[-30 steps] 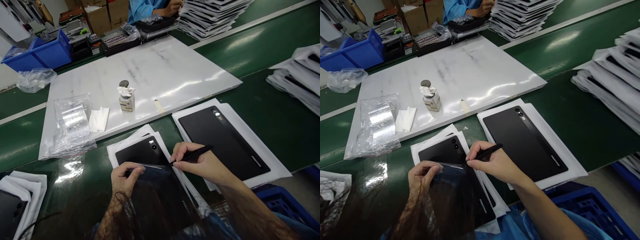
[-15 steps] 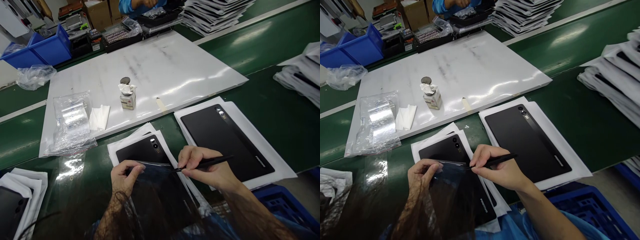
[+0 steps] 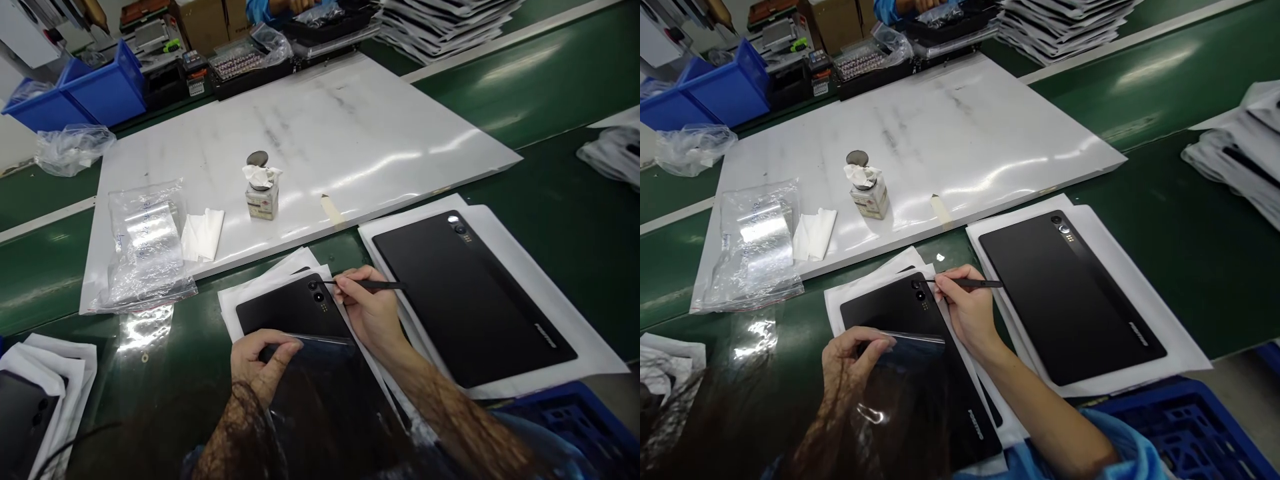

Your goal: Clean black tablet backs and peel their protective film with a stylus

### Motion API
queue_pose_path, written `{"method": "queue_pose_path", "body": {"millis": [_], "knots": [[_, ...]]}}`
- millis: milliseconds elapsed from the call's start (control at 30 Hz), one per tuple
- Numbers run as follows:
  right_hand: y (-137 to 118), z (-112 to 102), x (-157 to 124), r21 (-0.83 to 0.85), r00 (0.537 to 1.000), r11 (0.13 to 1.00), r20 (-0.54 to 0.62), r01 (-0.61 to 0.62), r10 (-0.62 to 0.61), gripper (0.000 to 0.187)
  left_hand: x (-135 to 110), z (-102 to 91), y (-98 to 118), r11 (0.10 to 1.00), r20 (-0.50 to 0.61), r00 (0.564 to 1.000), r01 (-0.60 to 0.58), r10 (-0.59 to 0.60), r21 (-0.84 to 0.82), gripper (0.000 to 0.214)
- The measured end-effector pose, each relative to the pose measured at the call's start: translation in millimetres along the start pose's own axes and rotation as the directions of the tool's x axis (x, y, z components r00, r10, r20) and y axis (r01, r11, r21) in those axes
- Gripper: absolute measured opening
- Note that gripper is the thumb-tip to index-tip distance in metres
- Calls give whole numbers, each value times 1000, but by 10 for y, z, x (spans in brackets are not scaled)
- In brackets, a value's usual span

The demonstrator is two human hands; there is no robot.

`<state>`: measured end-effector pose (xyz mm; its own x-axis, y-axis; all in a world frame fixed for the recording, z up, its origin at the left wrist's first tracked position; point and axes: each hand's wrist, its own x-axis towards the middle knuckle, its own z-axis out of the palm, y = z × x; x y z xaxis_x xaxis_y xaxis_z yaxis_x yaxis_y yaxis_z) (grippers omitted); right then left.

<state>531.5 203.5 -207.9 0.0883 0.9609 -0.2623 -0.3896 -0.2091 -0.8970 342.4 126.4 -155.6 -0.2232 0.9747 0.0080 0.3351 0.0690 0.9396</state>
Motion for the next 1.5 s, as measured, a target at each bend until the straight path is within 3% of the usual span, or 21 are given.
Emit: {"method": "queue_pose_path", "body": {"millis": [567, 1167, 1367, 1433, 1500], "knots": [[10, -1, -38, 45, 997, 996, -14, -73, 73, 41, -5, 25, -3, 996, -56, 996, -59, 63, 67, 10], [62, -53, -29, 2, 999, 999, 15, -36, 35, 42, -13, 7, 18, 995, -8, 997, -74, 75, 60, 6], [100, -101, 22, 40, 998, 998, -27, 50, -49, 33, -16, 10, 6, 997, -5, 999, -49, 50, 56, 6], [46, -144, -11, 5, 989, 990, -40, 142, -142, 20, -19, 10, 1, 998, 2, 999, -39, 39, 50, 6], [-44, -200, -112, -157, 951, 938, 43, 310, -307, 7, -21, 7, -5, 998, 17, 999, -32, 31, 47, 5]]}}
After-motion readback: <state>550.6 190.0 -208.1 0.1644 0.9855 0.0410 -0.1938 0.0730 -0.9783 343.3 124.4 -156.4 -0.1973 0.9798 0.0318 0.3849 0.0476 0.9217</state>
